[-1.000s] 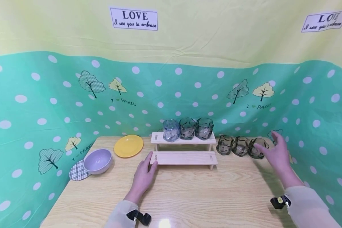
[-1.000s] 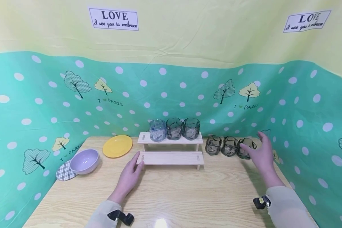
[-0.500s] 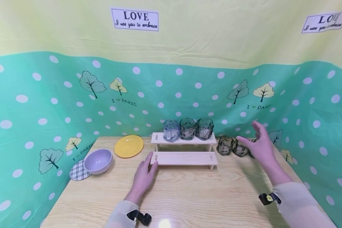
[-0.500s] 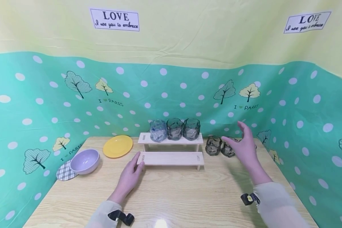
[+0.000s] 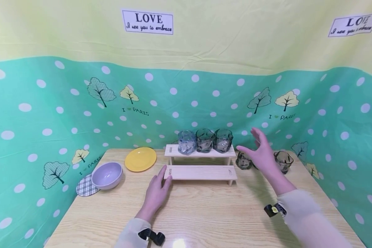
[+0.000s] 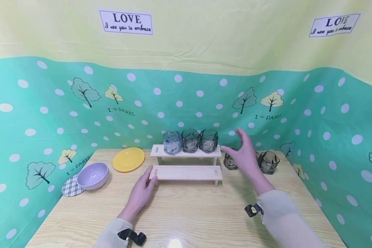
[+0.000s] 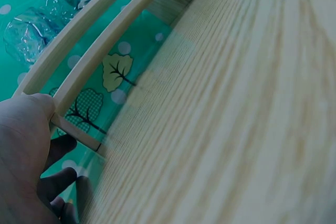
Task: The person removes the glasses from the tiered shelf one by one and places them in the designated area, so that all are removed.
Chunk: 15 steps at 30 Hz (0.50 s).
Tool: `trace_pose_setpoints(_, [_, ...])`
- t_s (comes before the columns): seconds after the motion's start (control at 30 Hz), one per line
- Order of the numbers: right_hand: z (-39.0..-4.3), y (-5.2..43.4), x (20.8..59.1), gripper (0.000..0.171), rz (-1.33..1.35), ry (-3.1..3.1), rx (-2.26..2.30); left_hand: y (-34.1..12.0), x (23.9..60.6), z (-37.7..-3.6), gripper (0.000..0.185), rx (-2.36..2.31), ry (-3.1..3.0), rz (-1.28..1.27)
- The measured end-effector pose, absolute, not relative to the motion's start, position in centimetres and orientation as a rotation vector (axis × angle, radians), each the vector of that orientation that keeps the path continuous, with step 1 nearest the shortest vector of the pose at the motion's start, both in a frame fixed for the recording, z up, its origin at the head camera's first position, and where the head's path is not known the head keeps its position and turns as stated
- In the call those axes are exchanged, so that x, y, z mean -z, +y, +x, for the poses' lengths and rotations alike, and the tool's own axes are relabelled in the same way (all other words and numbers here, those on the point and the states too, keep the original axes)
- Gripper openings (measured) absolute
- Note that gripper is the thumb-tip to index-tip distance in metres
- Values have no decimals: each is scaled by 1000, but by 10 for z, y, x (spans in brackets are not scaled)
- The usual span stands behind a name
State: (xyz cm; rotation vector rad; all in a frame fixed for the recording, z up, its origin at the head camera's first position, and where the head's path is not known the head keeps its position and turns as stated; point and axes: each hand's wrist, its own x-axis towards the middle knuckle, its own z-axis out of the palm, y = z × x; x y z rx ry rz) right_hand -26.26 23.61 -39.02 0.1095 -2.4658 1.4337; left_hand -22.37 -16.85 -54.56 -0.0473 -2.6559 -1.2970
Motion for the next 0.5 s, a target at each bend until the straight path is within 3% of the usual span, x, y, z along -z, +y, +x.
trace_pose_setpoints(0.5, [-293, 197, 398, 110, 224, -2501, -1509, -169, 546, -224, 62, 1303, -2653, -45])
